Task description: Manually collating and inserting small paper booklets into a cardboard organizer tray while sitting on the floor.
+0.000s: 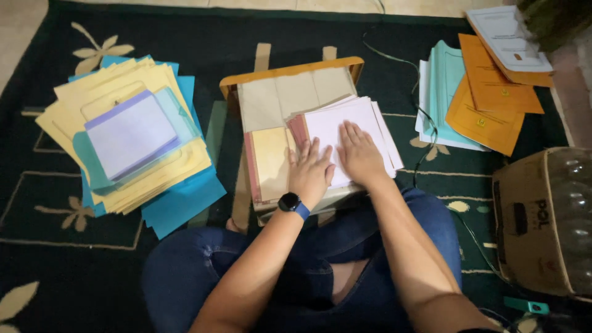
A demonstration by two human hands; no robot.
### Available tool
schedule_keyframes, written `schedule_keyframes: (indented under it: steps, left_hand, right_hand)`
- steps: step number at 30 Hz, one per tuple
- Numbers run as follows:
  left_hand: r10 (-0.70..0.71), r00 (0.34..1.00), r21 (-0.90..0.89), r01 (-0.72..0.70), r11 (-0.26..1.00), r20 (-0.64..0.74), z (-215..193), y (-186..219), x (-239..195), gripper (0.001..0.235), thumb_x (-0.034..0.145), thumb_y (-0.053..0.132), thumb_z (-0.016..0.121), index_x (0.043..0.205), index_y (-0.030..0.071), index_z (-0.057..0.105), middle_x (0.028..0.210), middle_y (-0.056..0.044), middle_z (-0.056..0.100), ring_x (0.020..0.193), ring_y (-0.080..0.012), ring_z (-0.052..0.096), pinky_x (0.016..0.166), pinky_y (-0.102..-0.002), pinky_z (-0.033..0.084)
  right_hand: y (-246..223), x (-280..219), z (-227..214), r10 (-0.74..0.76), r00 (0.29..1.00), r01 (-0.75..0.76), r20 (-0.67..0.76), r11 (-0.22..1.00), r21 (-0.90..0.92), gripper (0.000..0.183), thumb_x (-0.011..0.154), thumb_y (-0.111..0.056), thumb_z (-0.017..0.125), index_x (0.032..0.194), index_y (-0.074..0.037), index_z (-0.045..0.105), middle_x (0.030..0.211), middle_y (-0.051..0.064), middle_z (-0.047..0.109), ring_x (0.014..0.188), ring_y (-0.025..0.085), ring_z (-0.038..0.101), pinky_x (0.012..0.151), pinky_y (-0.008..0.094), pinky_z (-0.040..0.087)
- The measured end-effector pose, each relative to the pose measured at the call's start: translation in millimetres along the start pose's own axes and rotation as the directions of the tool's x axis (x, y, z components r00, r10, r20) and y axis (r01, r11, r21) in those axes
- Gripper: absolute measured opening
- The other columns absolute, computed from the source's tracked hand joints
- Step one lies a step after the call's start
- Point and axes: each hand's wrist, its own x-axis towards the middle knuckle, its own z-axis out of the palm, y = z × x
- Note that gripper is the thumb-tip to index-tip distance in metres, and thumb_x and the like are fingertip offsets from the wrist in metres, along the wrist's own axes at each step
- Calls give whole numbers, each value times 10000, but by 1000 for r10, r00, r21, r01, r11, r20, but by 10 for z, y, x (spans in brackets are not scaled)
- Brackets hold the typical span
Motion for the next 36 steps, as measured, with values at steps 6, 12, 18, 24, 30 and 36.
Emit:
schedule_keyframes:
  steps: [6, 12, 18, 24, 30, 36]
  left_hand:
    - [-74, 990, -48, 81, 996, 118, 7, 0, 34, 696, 1013, 533, 392, 1552, 92, 398, 1657, -97, 339, 1544, -267, 258, 1233, -638, 50]
    - [-99, 988, 23, 97, 995, 119, 49, 39, 14, 680, 1023, 498, 377, 1567, 90, 358, 1676, -87, 295, 1561, -251, 209, 1253, -589, 36]
    - [-75, 980, 44, 68, 997, 183, -165, 96, -16, 593, 1069, 357, 285, 1591, 76, 293, 1696, -100, 224, 1570, -279, 162, 1258, -502, 151]
    - [-28, 982, 0, 28, 1000, 188, -162, 39, -38, 608, 1060, 316, 308, 1600, 42, 247, 1697, -148, 189, 1572, -335, 133, 1233, -535, 179]
    - [-36, 983, 11, 34, 999, 181, -245, 75, -54, 607, 1064, 323, 299, 1603, 50, 238, 1706, -133, 169, 1580, -322, 109, 1250, -558, 136]
    - [-69, 998, -223, 67, 973, 0, -254, -660, 50, 483, 1003, 244, 537, 1428, 17, 501, 1364, -238, 607, 1186, -460, 634, 1061, -652, 404]
  right_hand:
    - [175, 598, 20, -66, 987, 82, 145, 991, -104, 642, 1109, -402, 184, 1648, -53, 212, 1709, 168, 235, 1593, 294, 170, 1276, 436, 131]
    - [50, -55, 45, -31, 991, 45, 130, 994, -103, 648, 1093, -429, 195, 1656, -107, 194, 1722, 115, 196, 1589, 269, 173, 1265, 425, 155]
    - [78, -258, 175, -4, 987, 17, 158, 997, -75, 654, 1095, -457, 175, 1659, -127, 161, 1735, 91, 133, 1596, 255, 122, 1277, 415, 112]
    - [215, 428, 221, -33, 981, 48, 189, 996, -74, 685, 1082, -474, 147, 1667, -117, 129, 1740, 100, 95, 1605, 260, 84, 1279, 432, 113]
    - [222, 736, 297, 0, 985, 17, 170, 995, -99, 684, 1097, -486, 128, 1665, -107, 134, 1739, 101, 112, 1607, 252, 80, 1283, 434, 87]
    - [-284, 197, -333, 103, 985, -63, -138, 961, 271, 531, 1025, -178, 559, 1504, 29, 466, 1620, 234, 383, 1526, 330, 329, 1258, 438, 223]
